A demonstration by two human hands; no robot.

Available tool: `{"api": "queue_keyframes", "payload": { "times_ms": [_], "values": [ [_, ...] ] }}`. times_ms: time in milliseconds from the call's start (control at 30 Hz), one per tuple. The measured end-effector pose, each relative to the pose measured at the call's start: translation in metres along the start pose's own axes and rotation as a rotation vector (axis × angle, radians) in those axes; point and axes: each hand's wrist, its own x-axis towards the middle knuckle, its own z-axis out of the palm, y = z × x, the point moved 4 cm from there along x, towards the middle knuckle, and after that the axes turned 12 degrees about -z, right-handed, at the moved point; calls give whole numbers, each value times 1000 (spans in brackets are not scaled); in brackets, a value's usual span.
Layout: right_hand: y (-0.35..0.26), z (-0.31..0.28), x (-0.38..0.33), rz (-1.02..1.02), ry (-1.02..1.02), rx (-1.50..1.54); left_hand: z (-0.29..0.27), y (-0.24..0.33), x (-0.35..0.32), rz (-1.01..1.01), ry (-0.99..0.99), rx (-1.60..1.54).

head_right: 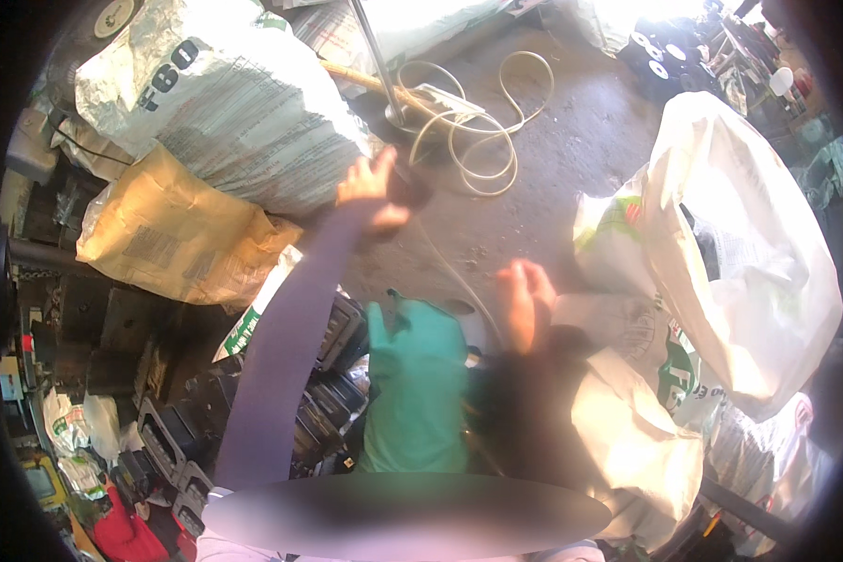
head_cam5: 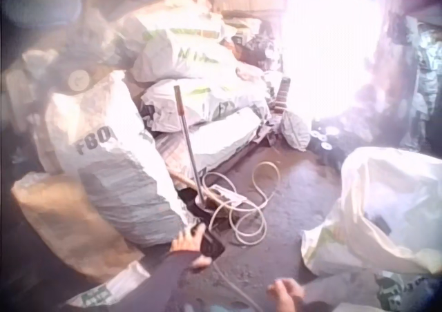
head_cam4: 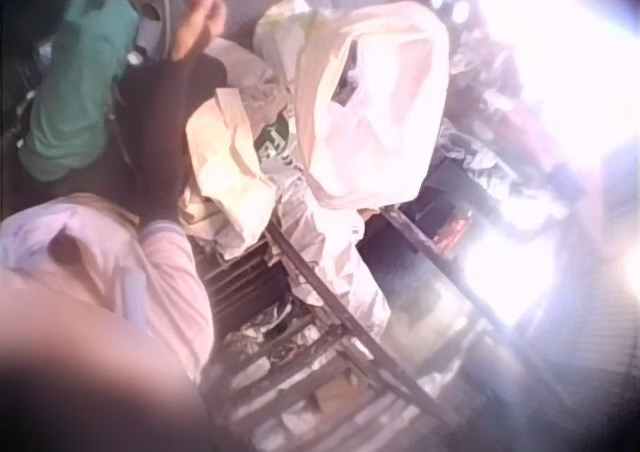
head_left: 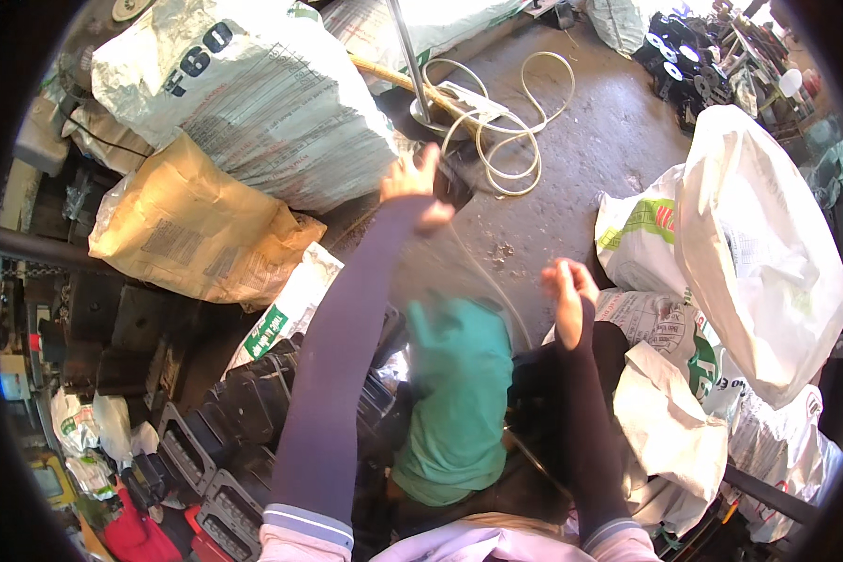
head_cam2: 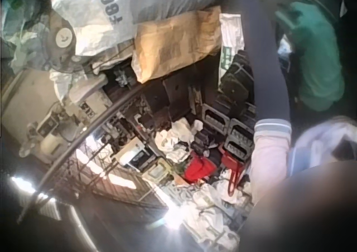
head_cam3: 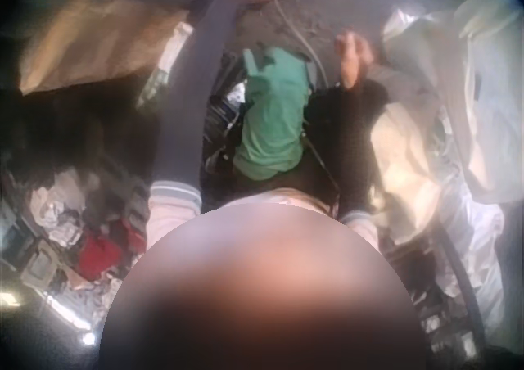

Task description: The person sits on the floor and cleans black plastic parts by scraping them with a knife and wiping them with a green cloth. The person handles the parts one at a time, scraping and wiping each surface before placing them aside.

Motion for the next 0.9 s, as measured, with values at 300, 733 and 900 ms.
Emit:
{"api": "queue_keyframes", "payload": {
  "times_ms": [300,733,900],
  "values": [
    [6,-3,-28,-32,-194,164,-69,-70,-61,-68,177,510],
    [-82,-50,-56,-220,-35,33,-20,-169,-152,-422,-283,593],
    [-170,-80,-25,-399,49,191,-11,-168,-161,-246,-140,693]
  ]
}}
